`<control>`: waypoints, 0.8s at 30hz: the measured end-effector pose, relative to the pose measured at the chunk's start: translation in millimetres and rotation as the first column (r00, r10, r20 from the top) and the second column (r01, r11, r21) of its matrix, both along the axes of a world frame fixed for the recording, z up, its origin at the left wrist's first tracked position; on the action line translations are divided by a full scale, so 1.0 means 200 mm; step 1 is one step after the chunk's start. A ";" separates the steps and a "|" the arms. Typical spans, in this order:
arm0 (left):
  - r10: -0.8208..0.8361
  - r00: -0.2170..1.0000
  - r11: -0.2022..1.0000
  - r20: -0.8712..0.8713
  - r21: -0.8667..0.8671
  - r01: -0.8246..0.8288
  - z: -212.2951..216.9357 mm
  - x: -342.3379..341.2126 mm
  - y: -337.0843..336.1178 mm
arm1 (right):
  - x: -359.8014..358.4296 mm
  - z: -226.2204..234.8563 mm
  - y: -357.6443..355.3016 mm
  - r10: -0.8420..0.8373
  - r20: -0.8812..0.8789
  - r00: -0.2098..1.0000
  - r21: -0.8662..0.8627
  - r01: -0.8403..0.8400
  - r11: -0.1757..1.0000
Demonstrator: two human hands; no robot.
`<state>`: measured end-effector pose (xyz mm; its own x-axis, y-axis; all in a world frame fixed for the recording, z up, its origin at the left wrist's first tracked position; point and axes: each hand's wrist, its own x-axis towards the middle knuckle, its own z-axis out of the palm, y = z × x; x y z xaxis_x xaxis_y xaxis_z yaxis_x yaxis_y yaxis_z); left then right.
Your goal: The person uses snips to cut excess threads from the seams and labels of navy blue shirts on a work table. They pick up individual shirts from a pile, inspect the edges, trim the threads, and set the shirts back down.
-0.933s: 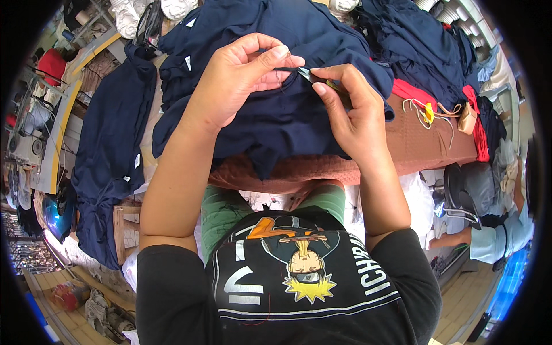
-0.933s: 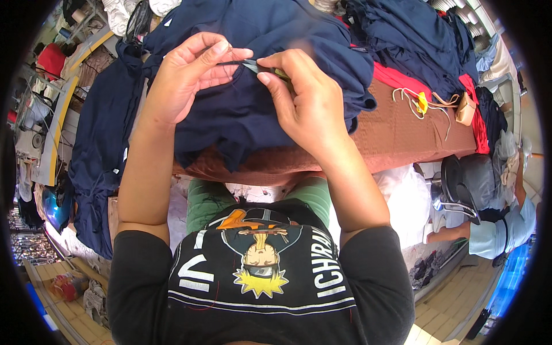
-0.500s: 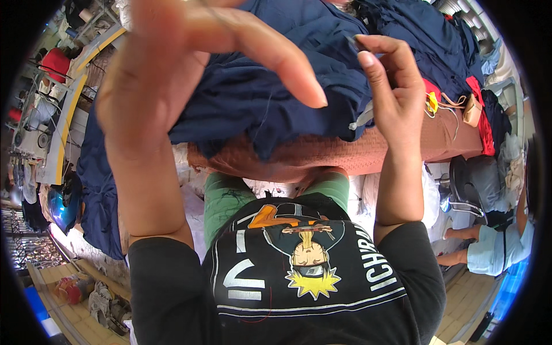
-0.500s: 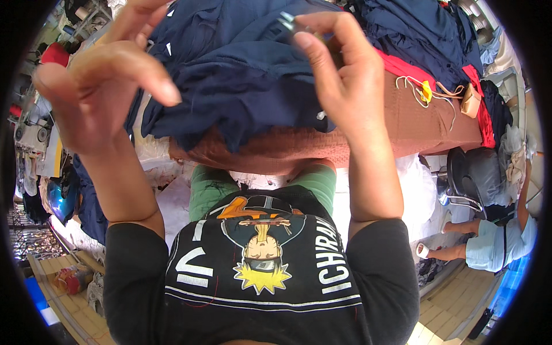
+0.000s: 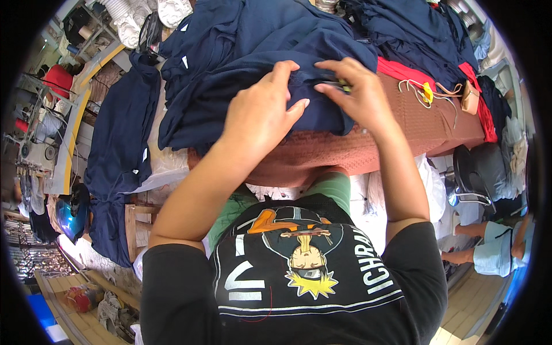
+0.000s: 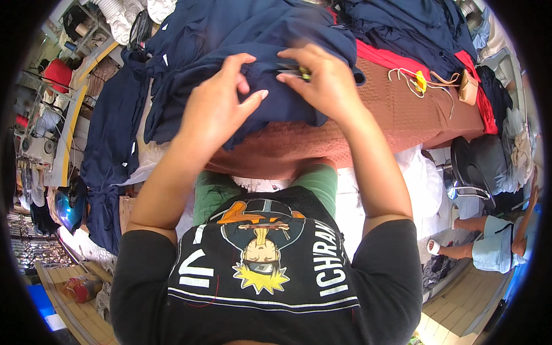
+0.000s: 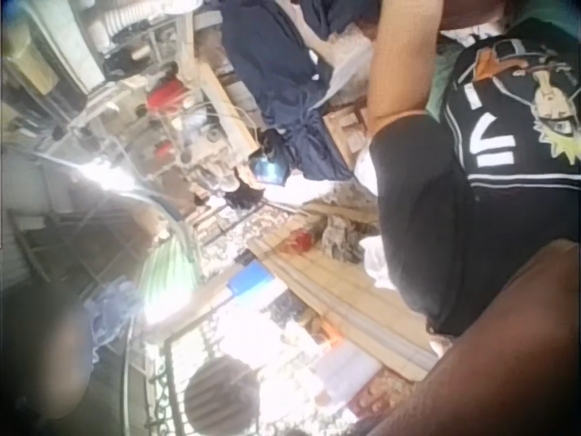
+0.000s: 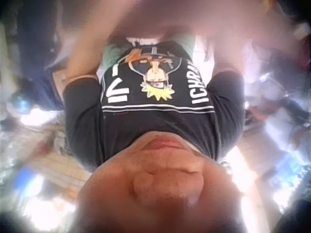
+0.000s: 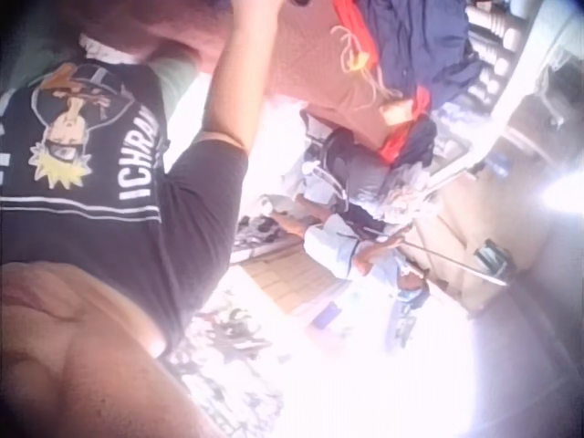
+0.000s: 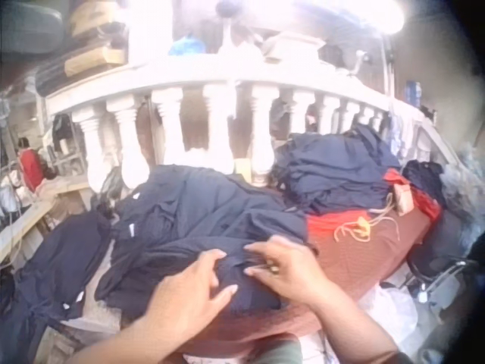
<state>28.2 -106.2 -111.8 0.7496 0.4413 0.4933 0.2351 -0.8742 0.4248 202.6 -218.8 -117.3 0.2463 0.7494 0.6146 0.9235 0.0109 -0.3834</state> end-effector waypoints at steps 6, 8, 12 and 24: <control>0.148 0.898 0.970 0.414 0.117 -0.213 0.02 0.18 0.12 | 0.02 0.07 0.15 0.012 -0.068 0.998 0.198 0.002 0.980; 0.120 0.841 0.969 0.528 0.124 -0.216 0.07 0.16 0.19 | 0.04 0.14 0.18 0.111 -0.009 0.994 0.258 -0.105 0.961; 0.099 0.805 0.985 0.585 -0.171 0.003 0.11 0.14 0.25 | -0.07 0.24 0.26 0.143 -0.111 0.983 0.097 -0.132 0.986; -0.226 0.714 0.311 0.662 -0.646 0.697 0.04 0.00 0.31 | 0.06 0.24 0.55 0.170 -0.165 0.971 0.158 -0.144 0.977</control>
<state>27.3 -44.8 -103.5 0.8133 0.4235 0.3989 -0.4672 0.0669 0.8816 215.0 -109.4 -68.9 0.2469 0.6945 0.6757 0.8233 0.2174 -0.5243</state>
